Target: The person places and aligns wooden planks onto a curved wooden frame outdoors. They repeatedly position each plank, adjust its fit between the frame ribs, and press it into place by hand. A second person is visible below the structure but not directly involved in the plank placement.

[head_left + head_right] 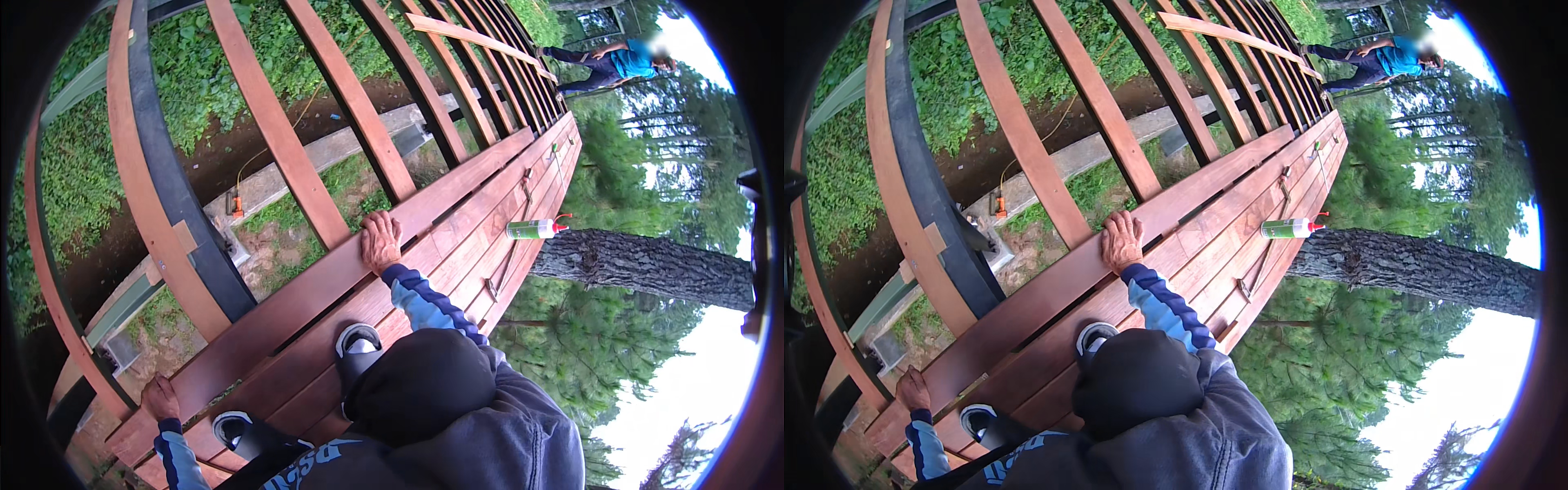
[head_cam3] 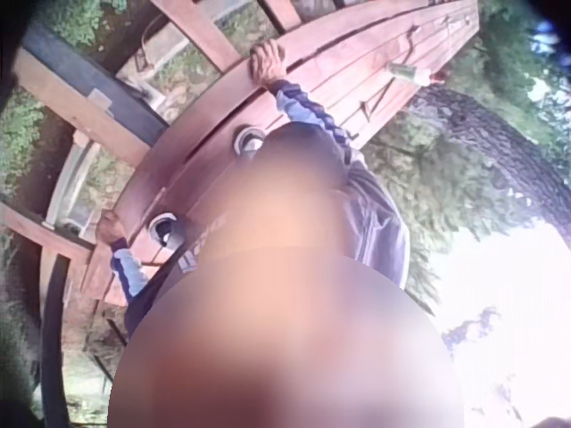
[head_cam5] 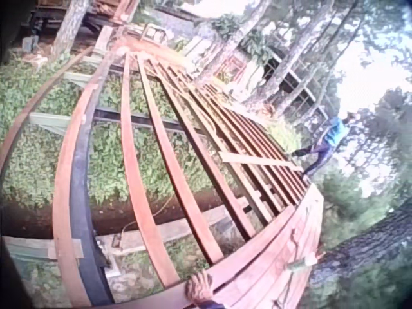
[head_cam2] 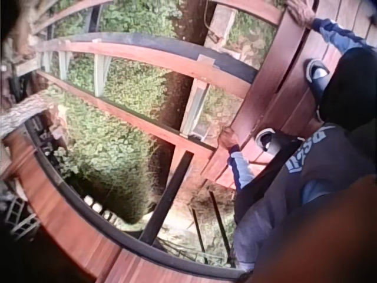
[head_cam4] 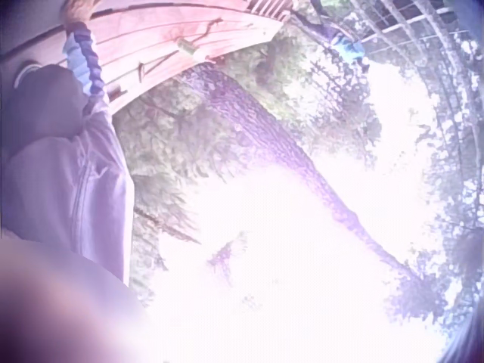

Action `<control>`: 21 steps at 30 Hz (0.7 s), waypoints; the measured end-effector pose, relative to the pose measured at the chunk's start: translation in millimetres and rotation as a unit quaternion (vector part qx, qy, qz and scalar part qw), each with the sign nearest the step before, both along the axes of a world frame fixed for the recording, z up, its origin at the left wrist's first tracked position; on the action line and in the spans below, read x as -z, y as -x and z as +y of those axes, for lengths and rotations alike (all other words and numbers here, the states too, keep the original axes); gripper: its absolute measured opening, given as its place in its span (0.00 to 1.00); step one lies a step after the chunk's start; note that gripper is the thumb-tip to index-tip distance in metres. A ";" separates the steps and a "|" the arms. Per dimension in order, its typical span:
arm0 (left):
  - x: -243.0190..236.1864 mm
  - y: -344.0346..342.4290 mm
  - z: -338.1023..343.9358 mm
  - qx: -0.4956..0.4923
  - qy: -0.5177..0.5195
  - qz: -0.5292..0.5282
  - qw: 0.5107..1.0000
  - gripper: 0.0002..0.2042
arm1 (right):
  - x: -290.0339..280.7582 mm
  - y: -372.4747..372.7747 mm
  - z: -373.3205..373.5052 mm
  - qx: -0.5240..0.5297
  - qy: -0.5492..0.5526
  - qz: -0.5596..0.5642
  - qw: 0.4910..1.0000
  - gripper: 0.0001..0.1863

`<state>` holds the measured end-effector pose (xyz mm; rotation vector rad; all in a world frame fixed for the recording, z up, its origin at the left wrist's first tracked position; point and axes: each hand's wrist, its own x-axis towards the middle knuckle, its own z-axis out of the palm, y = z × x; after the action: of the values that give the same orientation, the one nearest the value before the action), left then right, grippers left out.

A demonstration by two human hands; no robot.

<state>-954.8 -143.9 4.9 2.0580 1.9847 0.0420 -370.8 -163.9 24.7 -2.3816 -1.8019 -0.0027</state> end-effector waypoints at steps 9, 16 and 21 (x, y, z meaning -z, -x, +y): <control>1.1 -5.6 -0.9 -0.004 -0.019 -0.010 1.000 0.20 | 2.5 -4.5 5.1 -0.006 -0.027 0.005 1.000 0.14; 5.2 -1.9 -2.4 -0.010 -0.021 -0.021 1.000 0.21 | -0.1 -4.1 3.4 -0.006 -0.018 0.008 1.000 0.14; 0.4 -6.9 1.3 -0.001 -0.013 -0.037 0.999 0.21 | -4.7 -1.4 6.5 0.010 -0.020 0.022 1.000 0.15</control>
<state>-947.9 -142.6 4.5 2.0403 1.9516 0.1434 -369.4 -157.4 29.5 -2.3551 -1.7418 0.0110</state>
